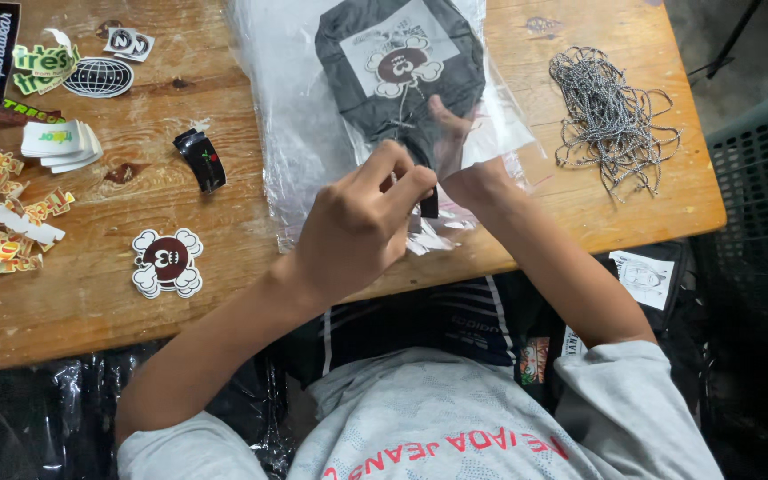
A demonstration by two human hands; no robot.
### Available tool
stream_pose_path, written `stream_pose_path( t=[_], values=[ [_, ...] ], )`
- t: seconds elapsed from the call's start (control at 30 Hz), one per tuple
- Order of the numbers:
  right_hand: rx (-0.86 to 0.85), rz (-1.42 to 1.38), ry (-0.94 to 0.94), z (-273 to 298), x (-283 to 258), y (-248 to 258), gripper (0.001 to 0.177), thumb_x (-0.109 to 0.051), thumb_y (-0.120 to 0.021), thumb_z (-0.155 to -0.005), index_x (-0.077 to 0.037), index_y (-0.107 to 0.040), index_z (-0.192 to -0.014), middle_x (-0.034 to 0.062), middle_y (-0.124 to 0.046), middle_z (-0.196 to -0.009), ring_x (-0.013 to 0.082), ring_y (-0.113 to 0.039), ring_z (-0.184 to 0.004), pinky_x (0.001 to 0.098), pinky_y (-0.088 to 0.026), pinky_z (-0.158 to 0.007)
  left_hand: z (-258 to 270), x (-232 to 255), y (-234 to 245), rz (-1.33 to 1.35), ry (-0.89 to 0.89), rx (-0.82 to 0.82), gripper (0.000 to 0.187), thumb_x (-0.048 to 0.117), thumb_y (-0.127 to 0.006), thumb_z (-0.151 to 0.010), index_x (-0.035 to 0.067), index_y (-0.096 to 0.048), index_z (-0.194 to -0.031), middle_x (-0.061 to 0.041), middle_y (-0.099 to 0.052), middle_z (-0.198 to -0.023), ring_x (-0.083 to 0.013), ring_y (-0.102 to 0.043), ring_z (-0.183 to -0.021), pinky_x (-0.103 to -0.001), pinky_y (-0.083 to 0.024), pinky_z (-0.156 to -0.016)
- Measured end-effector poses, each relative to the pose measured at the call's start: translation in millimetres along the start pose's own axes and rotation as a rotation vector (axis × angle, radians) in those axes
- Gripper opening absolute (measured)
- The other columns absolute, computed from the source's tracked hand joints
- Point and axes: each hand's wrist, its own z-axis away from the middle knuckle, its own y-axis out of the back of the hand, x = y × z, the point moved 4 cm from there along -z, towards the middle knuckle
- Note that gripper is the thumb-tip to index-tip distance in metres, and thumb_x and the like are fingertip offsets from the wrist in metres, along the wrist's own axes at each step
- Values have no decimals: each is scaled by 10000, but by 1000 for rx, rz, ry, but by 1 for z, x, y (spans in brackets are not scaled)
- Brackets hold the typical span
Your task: The person attaches a small sticker to a black drawstring bag, then places the bag into a clear plastic bag and seals it. This process is repeated for multiple bags, with the person handling stickers, bags, and plastic packaging on a wooden table.
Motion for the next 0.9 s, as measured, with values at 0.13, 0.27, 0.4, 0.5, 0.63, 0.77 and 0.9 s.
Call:
stream_pose_path(
  t=[0.13, 0.27, 0.4, 0.5, 0.63, 0.77, 0.9],
  values=[
    [-147, 195, -52, -11, -19, -20, 604, -587, -475, -949, -95, -637, -1258, 76, -700, -1211, 182, -669, -1135, 360, -558, -1025, 4, 4, 21, 111, 5, -15, 203, -151, -645, -914, 3, -578, -1028, -128, -509, -959, -222, -526, -627, -323, -478, -446],
    [321, -409, -405, -17, 44, 51, 235, -246, -598, -940, -209, -496, -731, -34, -506, -677, 102, -497, -602, 275, -406, -636, 18, -5, 16, 23, 54, -17, 291, 51, -753, -909, 17, -540, -1103, -144, -503, -980, -278, -517, -749, -382, -487, -646],
    [283, -386, -285, -4, 55, 66, 334, -279, -456, -1042, -2, -639, -1004, 157, -709, -1018, 136, -716, -872, 179, -563, -761, 45, -24, -7, -181, 240, -105, 554, 171, -782, -827, 49, -461, -1262, -66, -343, -920, -285, -499, -772, -399, -522, -602],
    [70, -47, -14, -29, 138, 137, 844, -687, -744, -736, -51, -595, -1270, 146, -624, -1273, 184, -636, -1152, 205, -571, -832, 60, -33, -16, -306, 538, -334, 508, 158, -692, -911, 31, -392, -1301, -143, -414, -940, -336, -610, -790, -457, -585, -601],
    [383, -127, -293, 21, 1, -13, 500, -205, -757, -869, -110, -519, -1298, 58, -582, -1135, 184, -659, -968, 287, -617, -765, 70, -32, -3, -268, 714, -496, 474, 144, -617, -970, -72, -458, -1361, -243, -533, -926, -347, -673, -690, -463, -602, -530],
    [539, -180, -244, 33, 15, -8, 579, -187, -797, -855, -154, -402, -1276, 60, -590, -1090, 179, -646, -919, 251, -593, -676, 80, -45, 2, -138, 751, -420, 258, 179, -528, -1021, 58, -423, -1224, -228, -640, -839, -441, -709, -697, -571, -563, -569],
    [430, -97, -4, 60, 65, 20, 466, -44, -693, -961, -137, -416, -1324, 73, -516, -1383, 261, -488, -1391, 402, -395, -1191, 84, -47, 6, -197, 696, -280, 220, 254, -584, -1013, 103, -450, -1100, -175, -610, -872, -422, -707, -743, -538, -589, -591]
  ],
)
